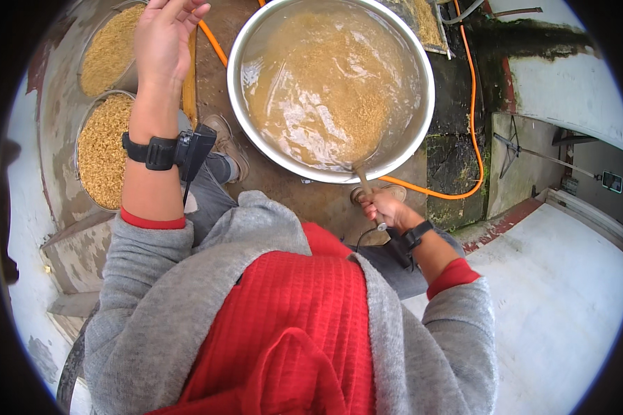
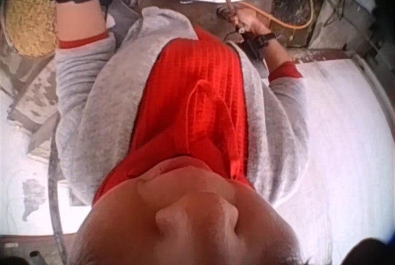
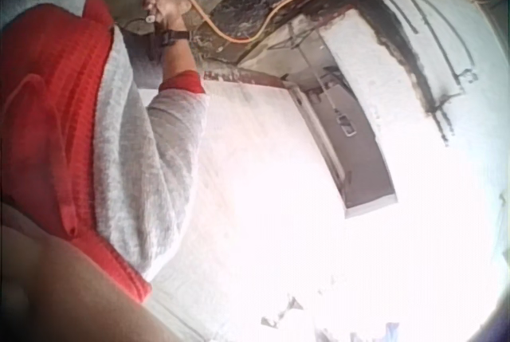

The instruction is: The person uses a large mesh strainer to scoop grains from a large basin of water and transfers them into metal buckets. They also use an orange hose to add water to the basin and stir the contents with the strainer.

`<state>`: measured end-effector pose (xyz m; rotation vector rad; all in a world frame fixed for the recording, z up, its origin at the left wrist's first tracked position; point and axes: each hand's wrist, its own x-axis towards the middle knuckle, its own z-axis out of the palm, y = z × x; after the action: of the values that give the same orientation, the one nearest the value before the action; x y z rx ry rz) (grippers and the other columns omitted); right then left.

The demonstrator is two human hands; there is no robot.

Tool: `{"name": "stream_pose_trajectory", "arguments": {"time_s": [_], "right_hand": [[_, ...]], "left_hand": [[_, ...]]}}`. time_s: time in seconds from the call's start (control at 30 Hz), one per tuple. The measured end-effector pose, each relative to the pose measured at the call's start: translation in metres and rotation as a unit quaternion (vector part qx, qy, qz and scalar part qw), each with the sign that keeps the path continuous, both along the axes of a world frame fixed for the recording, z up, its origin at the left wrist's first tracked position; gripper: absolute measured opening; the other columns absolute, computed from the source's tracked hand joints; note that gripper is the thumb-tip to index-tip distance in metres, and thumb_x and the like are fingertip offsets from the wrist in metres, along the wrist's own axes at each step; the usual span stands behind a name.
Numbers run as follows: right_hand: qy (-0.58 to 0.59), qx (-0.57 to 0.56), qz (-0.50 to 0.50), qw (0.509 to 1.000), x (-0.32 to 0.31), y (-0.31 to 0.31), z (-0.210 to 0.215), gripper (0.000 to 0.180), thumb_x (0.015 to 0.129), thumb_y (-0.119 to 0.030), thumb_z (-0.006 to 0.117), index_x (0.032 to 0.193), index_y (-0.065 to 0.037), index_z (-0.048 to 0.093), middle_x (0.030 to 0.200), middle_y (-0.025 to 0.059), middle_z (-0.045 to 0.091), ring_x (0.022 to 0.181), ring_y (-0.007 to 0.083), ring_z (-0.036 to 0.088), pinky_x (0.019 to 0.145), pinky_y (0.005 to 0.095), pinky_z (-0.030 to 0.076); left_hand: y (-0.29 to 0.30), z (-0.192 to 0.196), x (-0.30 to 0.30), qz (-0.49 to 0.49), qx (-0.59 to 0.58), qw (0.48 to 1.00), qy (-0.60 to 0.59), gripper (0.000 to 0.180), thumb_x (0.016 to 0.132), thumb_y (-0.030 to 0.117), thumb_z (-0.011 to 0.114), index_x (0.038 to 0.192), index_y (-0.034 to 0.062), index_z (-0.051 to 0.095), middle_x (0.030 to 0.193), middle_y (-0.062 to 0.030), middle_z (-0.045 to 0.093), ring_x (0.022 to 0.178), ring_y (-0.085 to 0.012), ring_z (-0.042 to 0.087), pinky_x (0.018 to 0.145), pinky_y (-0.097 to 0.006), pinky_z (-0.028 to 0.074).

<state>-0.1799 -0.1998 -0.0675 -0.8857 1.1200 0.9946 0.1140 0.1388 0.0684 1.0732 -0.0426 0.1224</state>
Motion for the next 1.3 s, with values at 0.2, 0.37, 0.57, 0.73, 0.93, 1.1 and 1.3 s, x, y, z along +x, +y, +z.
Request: {"name": "stream_pose_trajectory", "arguments": {"time_s": [0.2,0.37,0.57,0.73,0.93,1.1,1.3], "right_hand": [[0.030,0.208,-0.265,0.941,0.012,0.041,-0.001,0.004,0.094,-0.007,0.046,0.097,-0.004,0.045,0.065,-0.0025,0.040,0.045,0.0024,0.035,0.035,0.0152,0.031],[-0.009,0.240,-0.322,0.916,0.024,0.046,0.012,0.011,0.093,-0.006,0.047,0.102,-0.001,0.046,0.064,-0.0009,0.041,0.045,0.0030,0.038,0.034,0.0163,0.031],[-0.152,0.051,-0.171,0.972,0.048,0.052,0.035,0.010,0.091,-0.004,0.048,0.096,-0.004,0.040,0.064,-0.0015,0.040,0.043,0.0038,0.037,0.034,0.0186,0.030],[-0.235,-0.123,-0.010,0.964,0.089,0.051,0.030,0.019,0.089,-0.003,0.047,0.107,-0.002,0.039,0.062,-0.0012,0.040,0.043,0.0057,0.036,0.034,0.0225,0.032],[-0.354,-0.425,0.281,0.784,0.144,0.039,0.014,0.053,0.083,-0.002,0.050,0.132,-0.002,0.030,0.070,0.0180,0.058,0.059,0.0281,0.059,0.053,0.0400,0.048],[-0.298,-0.596,0.488,0.564,0.182,0.036,0.004,0.071,0.080,0.000,0.046,0.144,-0.007,0.018,0.087,0.0277,0.063,0.081,0.0396,0.063,0.072,0.0472,0.049],[-0.251,-0.561,0.562,0.554,0.183,0.038,-0.029,0.081,0.080,-0.001,0.046,0.147,-0.013,0.003,0.087,0.0268,0.063,0.079,0.0391,0.063,0.070,0.0481,0.049]], "left_hand": [[-0.001,0.001,0.000,-0.001,0.003,1.000,-0.003,0.021,0.092,0.011,0.052,0.112,0.0050,0.057,0.100,-0.0015,0.060,0.079,-0.0077,0.058,0.068,-0.019,0.047],[-0.003,0.003,-0.001,0.000,0.019,1.000,0.012,0.022,0.092,0.011,0.051,0.112,0.0050,0.056,0.101,-0.0017,0.060,0.080,-0.0079,0.058,0.068,-0.019,0.047],[-0.005,0.004,-0.003,0.005,0.012,1.000,0.019,0.021,0.092,0.011,0.052,0.112,0.0049,0.056,0.101,-0.0016,0.060,0.079,-0.0078,0.058,0.068,-0.019,0.047],[-0.003,0.003,-0.002,0.003,0.010,1.000,0.019,0.021,0.092,0.011,0.052,0.112,0.0049,0.056,0.100,-0.0017,0.060,0.079,-0.0080,0.058,0.067,-0.019,0.047],[-0.001,0.003,-0.002,0.003,-0.002,1.000,0.013,0.021,0.092,0.011,0.052,0.111,0.0047,0.056,0.100,-0.0019,0.060,0.079,-0.0081,0.059,0.067,-0.019,0.047],[-0.001,0.004,-0.003,-0.004,-0.006,1.000,0.014,0.021,0.092,0.011,0.052,0.112,0.0047,0.056,0.101,-0.0019,0.060,0.080,-0.0080,0.058,0.068,-0.019,0.047],[0.000,0.000,-0.003,-0.002,0.012,1.000,0.017,0.022,0.092,0.011,0.052,0.113,0.0047,0.055,0.101,-0.0019,0.059,0.080,-0.0080,0.058,0.068,-0.019,0.047]]}}
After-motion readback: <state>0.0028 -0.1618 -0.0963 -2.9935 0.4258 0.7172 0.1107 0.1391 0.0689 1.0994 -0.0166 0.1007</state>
